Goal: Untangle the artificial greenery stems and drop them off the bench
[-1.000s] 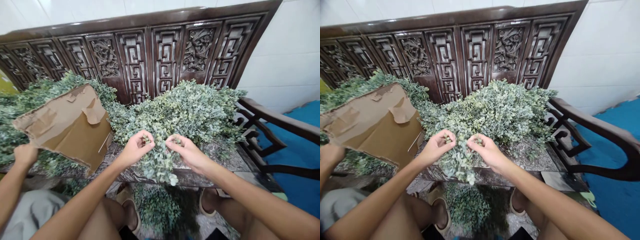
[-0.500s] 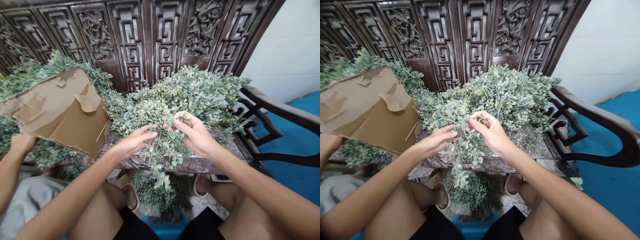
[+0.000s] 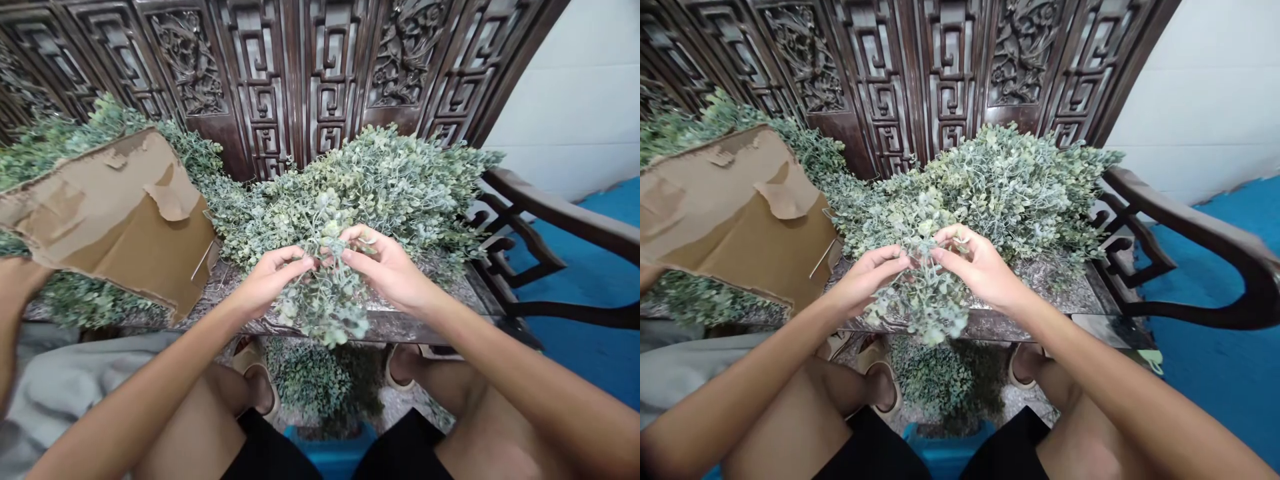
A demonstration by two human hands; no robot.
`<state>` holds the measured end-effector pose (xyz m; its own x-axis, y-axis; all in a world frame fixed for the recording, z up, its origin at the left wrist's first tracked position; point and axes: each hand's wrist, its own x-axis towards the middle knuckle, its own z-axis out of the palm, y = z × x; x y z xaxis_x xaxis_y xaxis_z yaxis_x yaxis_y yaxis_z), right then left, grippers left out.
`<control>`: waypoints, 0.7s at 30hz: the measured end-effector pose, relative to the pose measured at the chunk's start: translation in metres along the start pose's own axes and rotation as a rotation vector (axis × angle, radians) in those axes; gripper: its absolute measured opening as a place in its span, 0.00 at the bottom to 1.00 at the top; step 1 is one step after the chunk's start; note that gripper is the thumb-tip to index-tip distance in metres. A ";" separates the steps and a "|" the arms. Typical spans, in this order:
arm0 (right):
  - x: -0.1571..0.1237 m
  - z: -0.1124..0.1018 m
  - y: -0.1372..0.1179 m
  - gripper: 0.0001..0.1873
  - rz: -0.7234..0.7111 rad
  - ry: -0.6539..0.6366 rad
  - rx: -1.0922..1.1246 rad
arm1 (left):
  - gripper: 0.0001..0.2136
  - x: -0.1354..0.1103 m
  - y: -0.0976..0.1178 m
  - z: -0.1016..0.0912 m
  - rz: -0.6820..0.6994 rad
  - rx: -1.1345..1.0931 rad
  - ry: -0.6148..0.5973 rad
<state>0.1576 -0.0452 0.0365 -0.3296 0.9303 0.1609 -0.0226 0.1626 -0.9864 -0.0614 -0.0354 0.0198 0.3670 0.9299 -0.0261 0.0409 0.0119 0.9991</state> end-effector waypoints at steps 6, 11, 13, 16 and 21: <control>0.001 -0.011 0.004 0.24 -0.038 0.051 -0.134 | 0.10 0.000 0.004 -0.012 0.097 0.283 -0.126; 0.008 -0.020 0.002 0.41 -0.151 0.007 -0.361 | 0.05 -0.002 0.002 -0.015 0.159 0.486 -0.264; 0.009 -0.021 0.000 0.38 -0.184 -0.132 -0.447 | 0.07 -0.003 0.002 -0.014 0.178 0.525 -0.303; 0.010 -0.018 0.001 0.28 -0.167 -0.300 -0.469 | 0.10 -0.003 0.003 -0.011 0.187 0.543 -0.297; 0.008 -0.010 0.009 0.14 -0.108 -0.287 -0.454 | 0.07 -0.002 -0.001 -0.009 0.166 0.526 -0.268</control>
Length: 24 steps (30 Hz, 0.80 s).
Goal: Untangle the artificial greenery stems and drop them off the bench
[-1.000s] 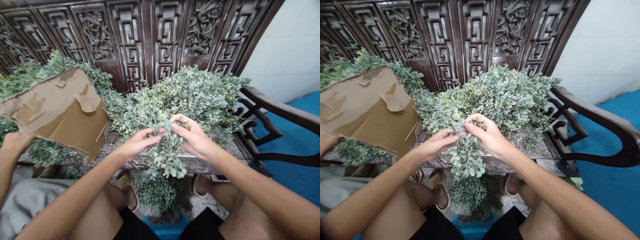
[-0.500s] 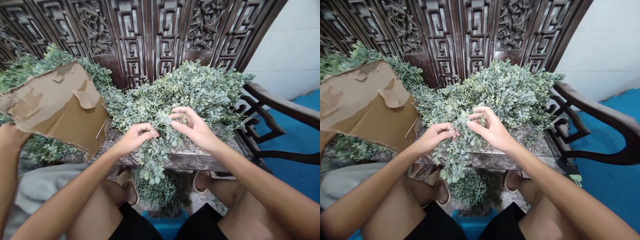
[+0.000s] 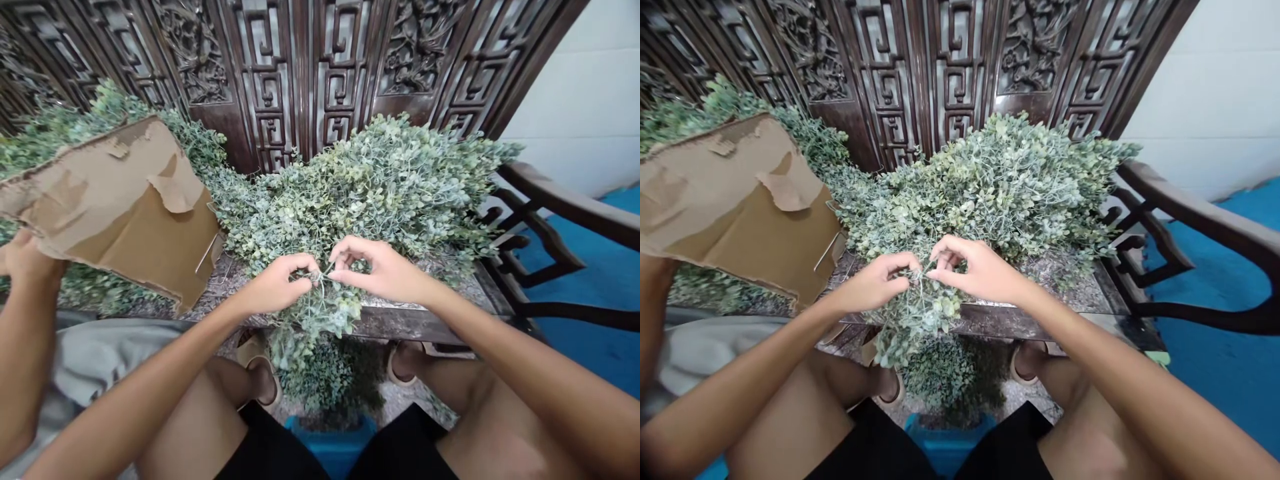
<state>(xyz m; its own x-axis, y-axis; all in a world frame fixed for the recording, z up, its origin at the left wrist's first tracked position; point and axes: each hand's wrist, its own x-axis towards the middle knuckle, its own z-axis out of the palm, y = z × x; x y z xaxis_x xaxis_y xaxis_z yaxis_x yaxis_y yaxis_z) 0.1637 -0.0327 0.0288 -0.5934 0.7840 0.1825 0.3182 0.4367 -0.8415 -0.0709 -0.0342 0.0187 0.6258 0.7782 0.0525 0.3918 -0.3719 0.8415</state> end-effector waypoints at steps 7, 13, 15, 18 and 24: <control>-0.002 0.007 0.002 0.11 0.018 -0.068 0.013 | 0.03 -0.002 -0.003 -0.002 -0.031 -0.101 -0.112; -0.004 0.006 0.000 0.14 0.013 -0.085 0.026 | 0.02 -0.007 0.008 -0.011 -0.118 -0.282 -0.319; -0.004 0.004 -0.001 0.15 -0.016 -0.097 -0.028 | 0.02 -0.008 0.008 -0.011 -0.146 -0.270 -0.281; -0.004 0.005 -0.001 0.15 -0.076 -0.091 -0.141 | 0.05 -0.006 0.003 -0.010 -0.136 -0.193 -0.232; -0.005 0.014 0.004 0.11 -0.071 -0.072 -0.152 | 0.07 -0.003 -0.001 -0.008 -0.065 -0.115 -0.220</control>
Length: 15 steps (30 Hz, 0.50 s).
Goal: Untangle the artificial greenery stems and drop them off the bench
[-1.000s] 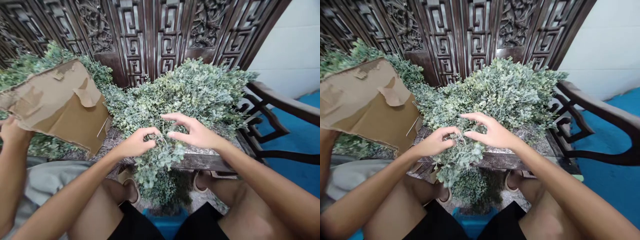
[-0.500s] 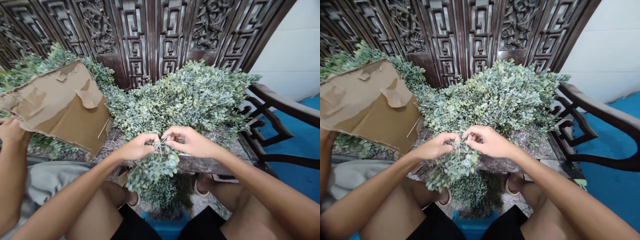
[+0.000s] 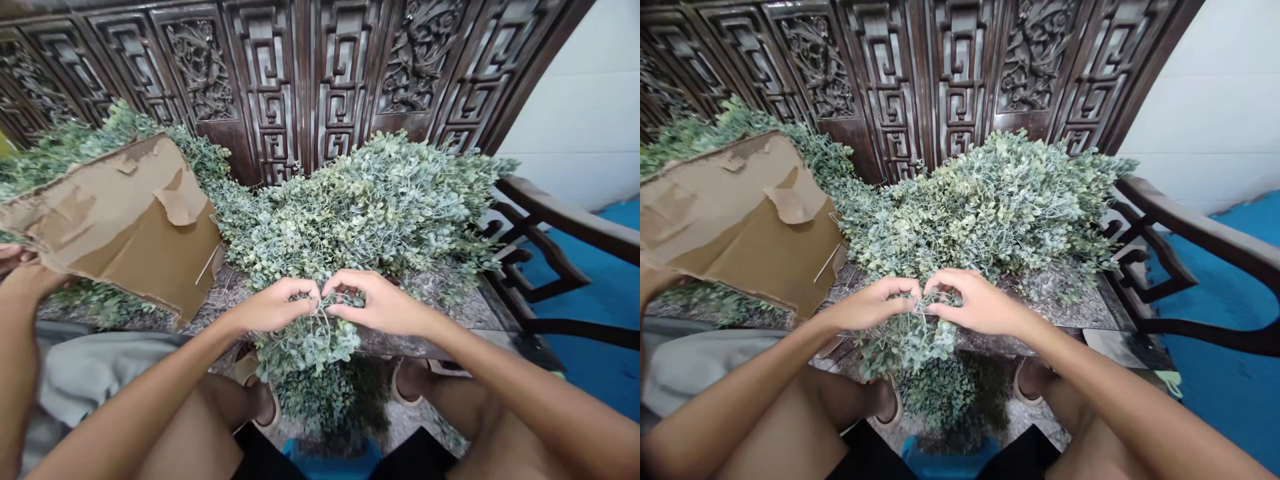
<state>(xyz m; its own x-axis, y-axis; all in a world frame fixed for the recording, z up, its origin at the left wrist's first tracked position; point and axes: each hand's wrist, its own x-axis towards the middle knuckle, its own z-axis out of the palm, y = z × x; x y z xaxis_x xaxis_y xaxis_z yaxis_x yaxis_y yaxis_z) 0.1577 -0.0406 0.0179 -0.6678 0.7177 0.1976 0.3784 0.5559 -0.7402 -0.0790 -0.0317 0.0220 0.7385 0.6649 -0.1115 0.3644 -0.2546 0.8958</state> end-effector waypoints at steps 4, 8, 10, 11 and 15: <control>-0.001 0.001 0.001 0.13 0.086 -0.013 0.057 | 0.09 0.001 -0.001 0.001 -0.047 0.056 0.026; -0.002 -0.001 0.004 0.21 0.168 -0.007 0.171 | 0.08 0.002 -0.002 0.005 -0.038 0.105 0.088; -0.001 -0.001 0.005 0.19 0.203 0.042 0.172 | 0.07 0.002 -0.002 0.009 -0.042 0.102 0.129; -0.001 -0.001 0.006 0.16 0.216 0.076 0.145 | 0.07 0.003 -0.002 0.010 -0.053 0.094 0.148; 0.001 0.001 0.006 0.11 0.226 0.176 -0.009 | 0.11 0.005 -0.002 0.017 -0.105 0.085 0.208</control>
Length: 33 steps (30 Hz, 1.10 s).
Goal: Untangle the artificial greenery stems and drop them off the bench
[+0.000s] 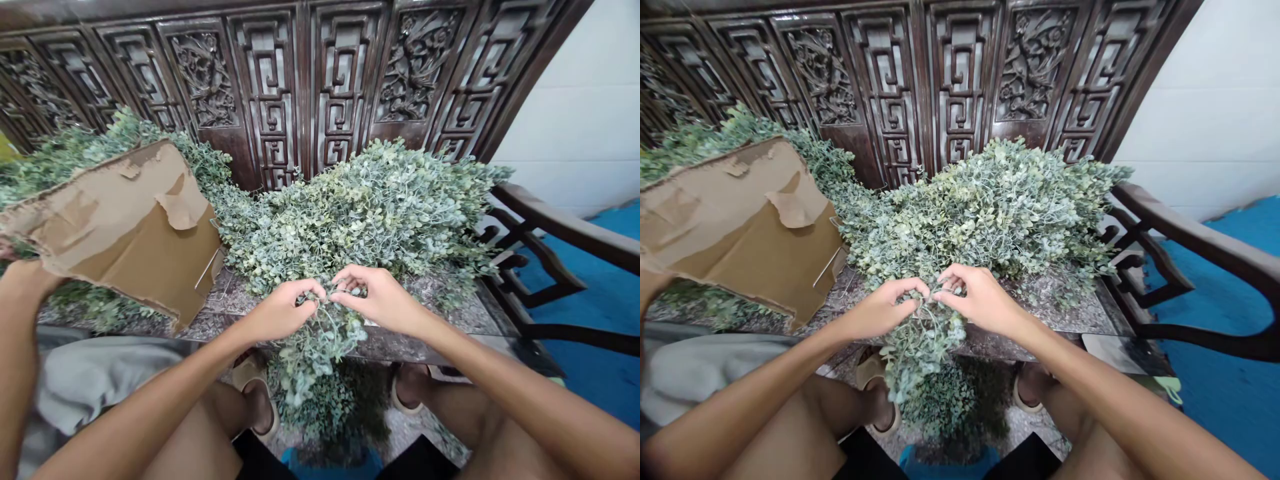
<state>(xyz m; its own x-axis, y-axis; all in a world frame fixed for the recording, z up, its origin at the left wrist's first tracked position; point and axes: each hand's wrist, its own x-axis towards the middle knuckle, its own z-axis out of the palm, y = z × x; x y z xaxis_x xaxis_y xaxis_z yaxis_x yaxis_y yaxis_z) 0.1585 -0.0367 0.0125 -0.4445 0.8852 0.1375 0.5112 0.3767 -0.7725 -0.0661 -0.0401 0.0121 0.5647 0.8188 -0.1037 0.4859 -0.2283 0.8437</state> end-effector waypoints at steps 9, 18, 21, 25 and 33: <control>-0.005 0.004 -0.008 0.07 -0.040 -0.035 -0.027 | 0.09 0.005 -0.002 0.009 0.098 -0.015 0.058; -0.004 0.005 -0.003 0.06 -0.011 -0.044 0.106 | 0.09 0.001 0.004 0.011 0.098 0.143 0.136; -0.004 0.005 -0.003 0.04 -0.025 -0.051 0.116 | 0.09 -0.001 0.002 0.012 0.084 0.228 0.150; -0.006 0.006 -0.006 0.04 -0.035 -0.040 0.097 | 0.09 -0.004 0.002 0.013 0.067 0.265 0.154; -0.003 0.016 -0.003 0.07 0.034 0.003 0.176 | 0.09 -0.001 0.005 0.022 0.110 0.542 0.278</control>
<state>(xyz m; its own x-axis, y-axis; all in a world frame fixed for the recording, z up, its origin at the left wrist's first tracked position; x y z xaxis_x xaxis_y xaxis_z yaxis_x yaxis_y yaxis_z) 0.1467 -0.0445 0.0047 -0.4269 0.8975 0.1107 0.3894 0.2930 -0.8733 -0.0493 -0.0542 0.0049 0.4708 0.8654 0.1713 0.7461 -0.4942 0.4462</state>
